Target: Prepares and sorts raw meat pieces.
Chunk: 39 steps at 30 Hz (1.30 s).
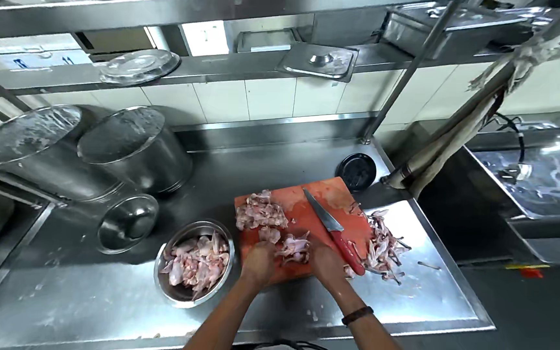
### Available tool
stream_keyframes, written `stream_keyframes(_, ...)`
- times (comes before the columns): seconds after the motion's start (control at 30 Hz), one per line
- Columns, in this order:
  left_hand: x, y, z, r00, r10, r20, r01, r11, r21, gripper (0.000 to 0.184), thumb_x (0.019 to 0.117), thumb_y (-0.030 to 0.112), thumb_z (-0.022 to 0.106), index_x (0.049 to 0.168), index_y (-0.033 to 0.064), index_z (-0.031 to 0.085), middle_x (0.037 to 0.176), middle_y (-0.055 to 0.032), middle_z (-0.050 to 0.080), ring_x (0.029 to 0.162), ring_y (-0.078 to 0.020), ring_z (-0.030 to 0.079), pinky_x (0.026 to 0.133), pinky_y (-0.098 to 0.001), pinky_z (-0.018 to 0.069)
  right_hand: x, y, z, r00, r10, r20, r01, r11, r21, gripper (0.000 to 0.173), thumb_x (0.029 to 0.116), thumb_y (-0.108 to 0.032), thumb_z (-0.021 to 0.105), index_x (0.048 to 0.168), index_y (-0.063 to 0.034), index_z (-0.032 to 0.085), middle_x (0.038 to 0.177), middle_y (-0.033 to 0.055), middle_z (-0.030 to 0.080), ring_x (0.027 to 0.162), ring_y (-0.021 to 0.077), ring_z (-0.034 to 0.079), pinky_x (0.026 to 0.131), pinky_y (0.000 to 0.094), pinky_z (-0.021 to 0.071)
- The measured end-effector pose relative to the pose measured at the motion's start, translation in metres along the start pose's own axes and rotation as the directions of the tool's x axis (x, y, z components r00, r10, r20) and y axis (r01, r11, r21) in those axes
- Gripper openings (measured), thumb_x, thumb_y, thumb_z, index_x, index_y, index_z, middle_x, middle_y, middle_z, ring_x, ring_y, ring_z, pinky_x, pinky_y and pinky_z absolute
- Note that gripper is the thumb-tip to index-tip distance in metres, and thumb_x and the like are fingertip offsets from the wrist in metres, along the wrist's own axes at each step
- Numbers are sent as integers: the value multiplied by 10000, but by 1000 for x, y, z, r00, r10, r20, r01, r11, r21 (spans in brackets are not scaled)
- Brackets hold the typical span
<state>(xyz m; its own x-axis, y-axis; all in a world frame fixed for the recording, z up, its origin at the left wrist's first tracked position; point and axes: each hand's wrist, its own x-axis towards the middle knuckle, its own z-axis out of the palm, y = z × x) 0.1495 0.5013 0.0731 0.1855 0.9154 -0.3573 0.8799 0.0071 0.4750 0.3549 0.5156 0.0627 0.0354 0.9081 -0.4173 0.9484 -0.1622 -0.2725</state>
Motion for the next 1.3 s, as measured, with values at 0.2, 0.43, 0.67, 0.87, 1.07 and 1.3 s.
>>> stream_keyframes(0.2, -5, -5, -7, 999, -33, 3, 33, 997, -66, 313, 1035, 215, 503, 1252, 119, 708, 1301, -94, 670, 1255, -225, 615, 1109, -418, 473, 2, -18, 10, 997, 52, -63, -51, 999, 14, 358, 1069, -266, 414, 1286, -85, 633, 1230, 159, 695, 1159, 345, 674, 949, 548, 556)
stream_keyframes(0.43, 13, 17, -54, 982, 99, -161, -137, 960, -243, 330, 1032, 214, 570, 1341, 125, 642, 1366, -103, 629, 1259, -228, 612, 1095, -413, 494, 21, -5, -38, 917, -96, -386, 171, 971, 166, 307, 1067, -186, 482, 1241, -24, 676, 1161, 259, 690, 1073, 447, 681, 930, 649, 535)
stream_keyframes(0.67, -50, -88, -68, 965, 5, -263, -91, 943, -319, 274, 1011, 245, 565, 1192, 119, 727, 1252, -72, 685, 1163, -178, 654, 1041, -382, 530, -18, -56, -22, 895, -126, -429, 198, 972, 129, 348, 975, -163, 604, 1275, -5, 682, 1299, 301, 622, 1219, 501, 587, 1001, 671, 481)
stream_keyframes(0.87, -121, -208, -87, 797, -387, -463, 142, 866, -480, 280, 991, 202, 577, 1207, 78, 704, 1184, -86, 700, 1021, -178, 701, 919, -396, 595, -49, -215, 41, 853, -517, 72, 508, 854, 113, 351, 1025, -244, 503, 1315, -149, 677, 1354, 111, 642, 1187, 272, 662, 1009, 484, 550)
stream_keyframes(1.07, -153, -227, -81, 832, -343, -436, 41, 822, -569, 245, 963, 178, 597, 1156, 81, 711, 1123, -55, 711, 914, -136, 708, 823, -352, 616, -26, -311, 79, 905, -321, 278, 384, 898, -215, 428, 946, -133, 584, 1357, -13, 584, 1318, 264, 616, 1149, 464, 640, 892, 663, 537)
stream_keyframes(1.3, -164, -228, -83, 938, -158, -309, -71, 785, -615, 207, 973, 214, 604, 1114, 119, 722, 1100, -23, 711, 868, -110, 697, 797, -327, 610, -21, -335, 51, 933, -254, 254, 325, 897, -300, 408, 1014, -328, 492, 1240, -29, 652, 1214, 228, 688, 1127, 434, 667, 884, 673, 529)
